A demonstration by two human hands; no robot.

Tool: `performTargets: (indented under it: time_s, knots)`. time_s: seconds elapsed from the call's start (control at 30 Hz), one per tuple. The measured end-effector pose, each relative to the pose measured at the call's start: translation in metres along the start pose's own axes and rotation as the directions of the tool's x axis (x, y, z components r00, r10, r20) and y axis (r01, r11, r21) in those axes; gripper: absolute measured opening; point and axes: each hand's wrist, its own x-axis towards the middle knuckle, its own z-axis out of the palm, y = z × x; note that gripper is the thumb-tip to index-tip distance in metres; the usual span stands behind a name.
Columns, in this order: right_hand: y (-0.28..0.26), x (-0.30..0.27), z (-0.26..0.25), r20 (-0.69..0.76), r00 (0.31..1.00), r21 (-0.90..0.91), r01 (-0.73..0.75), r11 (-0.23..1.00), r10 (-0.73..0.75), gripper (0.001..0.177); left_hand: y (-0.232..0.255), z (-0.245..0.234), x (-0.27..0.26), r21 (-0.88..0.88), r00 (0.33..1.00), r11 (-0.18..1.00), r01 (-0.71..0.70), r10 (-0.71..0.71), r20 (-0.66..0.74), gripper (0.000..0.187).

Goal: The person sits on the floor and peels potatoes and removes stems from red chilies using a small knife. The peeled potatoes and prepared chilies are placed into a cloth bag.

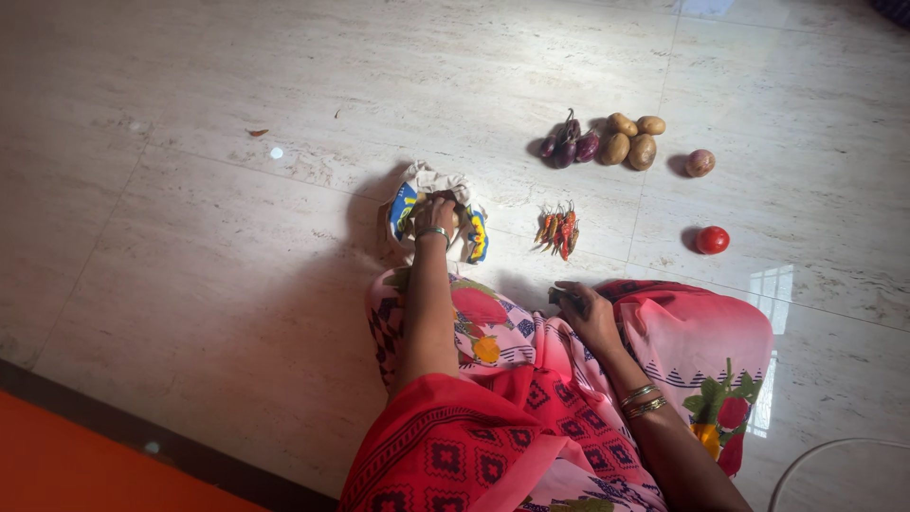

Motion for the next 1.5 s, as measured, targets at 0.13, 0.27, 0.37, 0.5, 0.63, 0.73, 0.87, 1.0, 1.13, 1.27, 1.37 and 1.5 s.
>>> performTargets:
  time_s: [0.13, 0.27, 0.37, 0.5, 0.63, 0.73, 0.87, 1.0, 1.13, 1.27, 1.37, 1.5]
  knots:
    - [-0.005, 0.0, 0.002, 0.025, 0.996, 0.092, -0.093, 0.991, 0.091, 0.03, 0.012, -0.001, 0.003, 0.234, 0.995, 0.972, 0.03, -0.051, 0.084, 0.022]
    - [-0.008, -0.002, 0.002, -0.008, 0.998, 0.015, 0.057, 0.998, -0.057, 0.026, 0.014, -0.022, -0.007, 0.225, 0.98, 0.971, 0.076, -0.114, 0.163, 0.06]
    - [-0.008, 0.0, 0.004, 0.013, 0.994, -0.001, -0.108, 0.994, 0.108, 0.027, 0.023, -0.046, -0.015, 0.069, 0.963, 0.975, 0.21, -0.218, 0.156, 0.067]
    - [-0.001, -0.001, 0.005, -0.115, 0.992, 0.117, 0.061, 0.991, -0.048, 0.02, 0.04, -0.073, -0.027, -0.47, 0.956, 0.836, 0.283, -0.285, 0.069, 0.063]
    - [0.014, 0.001, 0.007, -0.171, 0.982, 0.206, -0.043, 0.978, 0.08, 0.018, 0.072, -0.067, -0.038, -0.977, 0.972, 0.031, 0.21, -0.111, 0.205, 0.07]
    - [0.027, 0.002, 0.009, -0.186, 0.978, 0.334, -0.026, 0.942, 0.093, 0.018, 0.101, -0.043, -0.061, -0.977, 0.978, -0.038, 0.21, 0.016, 0.21, 0.072]
    - [0.038, 0.003, 0.008, -0.292, 0.955, 0.477, 0.104, 0.873, 0.046, 0.017, 0.148, -0.011, -0.106, -0.923, 0.924, 0.07, 0.377, 0.042, 0.381, 0.073]
    - [0.036, 0.002, 0.004, -0.343, 0.939, 0.496, 0.146, 0.856, 0.039, 0.019, 0.193, 0.002, -0.151, -0.867, 0.851, 0.11, 0.485, 0.166, 0.497, 0.064]
    - [0.021, -0.001, 0.002, -0.315, 0.949, 0.384, 0.118, 0.916, 0.01, 0.021, 0.212, -0.001, -0.175, -0.836, 0.828, 0.08, 0.542, 0.116, 0.548, 0.056]
    - [-0.004, -0.007, 0.001, -0.332, 0.941, 0.284, 0.168, 0.944, -0.068, 0.02, 0.212, -0.008, -0.171, -0.848, 0.847, 0.048, 0.527, 0.045, 0.529, 0.049]
    - [-0.021, -0.014, 0.0, -0.354, 0.885, -0.022, 0.315, 0.949, -0.302, 0.02, 0.21, -0.005, -0.166, -0.835, 0.836, 0.029, 0.549, -0.017, 0.549, 0.047]
    - [-0.029, -0.022, 0.001, -0.258, 0.895, -0.143, 0.337, 0.931, -0.364, 0.019, 0.203, 0.007, -0.16, -0.811, 0.809, -0.044, 0.584, -0.052, 0.585, 0.047]
